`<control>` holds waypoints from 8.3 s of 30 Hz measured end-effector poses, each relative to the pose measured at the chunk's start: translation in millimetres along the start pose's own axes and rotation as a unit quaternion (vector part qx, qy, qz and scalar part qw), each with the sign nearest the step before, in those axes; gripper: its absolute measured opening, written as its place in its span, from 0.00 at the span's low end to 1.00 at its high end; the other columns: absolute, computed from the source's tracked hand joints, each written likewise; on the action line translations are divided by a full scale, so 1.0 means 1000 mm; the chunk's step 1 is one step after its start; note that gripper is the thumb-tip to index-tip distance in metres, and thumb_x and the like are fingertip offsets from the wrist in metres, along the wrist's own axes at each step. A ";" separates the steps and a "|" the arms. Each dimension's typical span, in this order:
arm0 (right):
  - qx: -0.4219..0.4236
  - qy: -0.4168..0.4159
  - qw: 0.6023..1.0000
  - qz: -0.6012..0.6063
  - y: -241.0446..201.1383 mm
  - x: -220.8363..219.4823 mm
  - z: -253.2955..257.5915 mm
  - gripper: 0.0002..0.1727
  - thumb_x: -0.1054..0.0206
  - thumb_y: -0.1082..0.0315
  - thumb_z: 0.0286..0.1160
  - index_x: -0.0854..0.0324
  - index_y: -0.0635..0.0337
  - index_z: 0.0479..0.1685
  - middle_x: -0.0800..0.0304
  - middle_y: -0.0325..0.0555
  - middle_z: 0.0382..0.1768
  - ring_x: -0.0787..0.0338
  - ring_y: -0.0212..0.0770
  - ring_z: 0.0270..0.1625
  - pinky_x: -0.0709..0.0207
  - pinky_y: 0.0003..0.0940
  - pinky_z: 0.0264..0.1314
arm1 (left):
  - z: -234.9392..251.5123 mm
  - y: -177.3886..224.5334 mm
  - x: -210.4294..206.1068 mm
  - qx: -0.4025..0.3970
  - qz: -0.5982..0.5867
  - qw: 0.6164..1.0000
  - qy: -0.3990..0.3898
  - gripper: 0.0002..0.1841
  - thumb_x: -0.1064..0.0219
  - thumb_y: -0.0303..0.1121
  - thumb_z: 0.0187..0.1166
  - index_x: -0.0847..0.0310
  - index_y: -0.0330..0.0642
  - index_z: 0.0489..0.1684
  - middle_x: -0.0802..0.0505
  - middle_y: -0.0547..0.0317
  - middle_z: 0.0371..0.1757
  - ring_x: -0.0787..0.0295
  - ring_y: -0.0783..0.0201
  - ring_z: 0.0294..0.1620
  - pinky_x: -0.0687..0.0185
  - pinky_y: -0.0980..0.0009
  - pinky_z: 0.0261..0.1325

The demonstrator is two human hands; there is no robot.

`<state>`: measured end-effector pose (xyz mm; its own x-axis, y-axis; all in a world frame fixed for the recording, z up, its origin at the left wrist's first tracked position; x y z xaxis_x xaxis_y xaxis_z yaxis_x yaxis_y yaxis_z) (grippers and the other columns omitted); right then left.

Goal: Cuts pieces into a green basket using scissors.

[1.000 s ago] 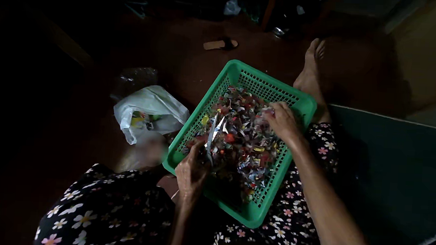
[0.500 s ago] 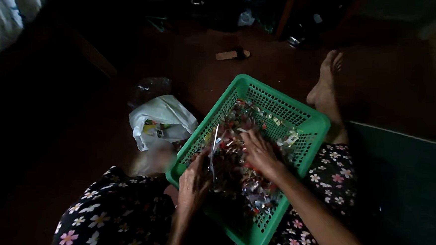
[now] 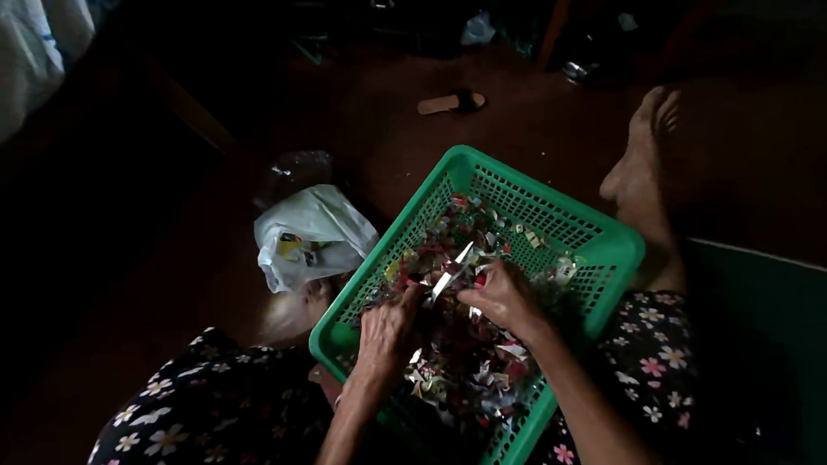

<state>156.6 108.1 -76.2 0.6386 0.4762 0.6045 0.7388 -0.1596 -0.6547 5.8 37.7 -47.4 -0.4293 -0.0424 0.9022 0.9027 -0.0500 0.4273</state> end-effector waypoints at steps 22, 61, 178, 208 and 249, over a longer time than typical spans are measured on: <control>0.065 -0.015 0.995 -0.069 -0.001 0.003 -0.003 0.17 0.19 0.61 0.66 0.13 0.66 0.44 0.10 0.57 0.44 0.11 0.55 0.50 0.20 0.57 0.53 | -0.019 -0.033 -0.017 0.105 -0.013 0.987 -0.117 0.15 0.32 0.34 0.79 0.11 0.37 0.58 0.05 0.41 0.41 0.07 0.39 0.43 0.17 0.38 0.48; 0.013 -0.055 0.998 -0.013 -0.002 -0.020 0.004 0.23 0.21 0.56 0.69 0.15 0.68 0.49 0.11 0.57 0.39 0.12 0.52 0.45 0.21 0.54 0.52 | -0.019 -0.009 -0.006 0.032 -0.009 0.999 0.039 0.12 0.31 0.30 0.72 0.09 0.37 0.49 0.08 0.48 0.24 0.09 0.45 0.23 0.18 0.45 0.27; -0.038 -0.061 0.997 0.023 0.010 -0.013 0.016 0.19 0.24 0.64 0.74 0.17 0.71 0.56 0.11 0.60 0.43 0.11 0.50 0.43 0.17 0.49 0.53 | -0.008 -0.011 -0.016 0.037 -0.021 0.998 0.047 0.15 0.32 0.28 0.72 0.11 0.35 0.56 0.05 0.43 0.34 0.05 0.41 0.32 0.14 0.43 0.35; 0.131 0.016 0.990 -0.041 -0.012 -0.002 -0.001 0.11 0.25 0.73 0.73 0.10 0.69 0.50 0.09 0.61 0.49 0.10 0.58 0.55 0.20 0.57 0.63 | -0.040 -0.033 0.004 0.063 -0.036 0.995 -0.068 0.28 0.31 0.33 0.77 0.24 0.33 0.77 0.08 0.39 0.60 0.09 0.39 0.58 0.14 0.40 0.54; 0.174 -0.040 0.982 0.053 -0.014 -0.002 -0.006 0.05 0.23 0.68 0.69 0.10 0.60 0.30 0.11 0.43 0.28 0.14 0.36 0.33 0.21 0.41 0.41 | -0.020 0.001 -0.024 0.038 -0.052 0.993 -0.102 0.21 0.35 0.29 0.77 0.19 0.33 0.69 0.06 0.39 0.50 0.07 0.37 0.50 0.15 0.39 0.49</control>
<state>146.7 104.6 -65.6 0.6783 0.5421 0.4961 0.5419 0.0870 -0.8359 16.3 18.8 -70.1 -0.5135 0.1624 0.8426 0.8562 0.0319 0.5156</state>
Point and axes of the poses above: each hand's wrist, its own z-axis towards the middle knuckle, its own x-axis out of the back of the hand, y = z × x, the point moved 10 cm from there along z, towards the middle knuckle
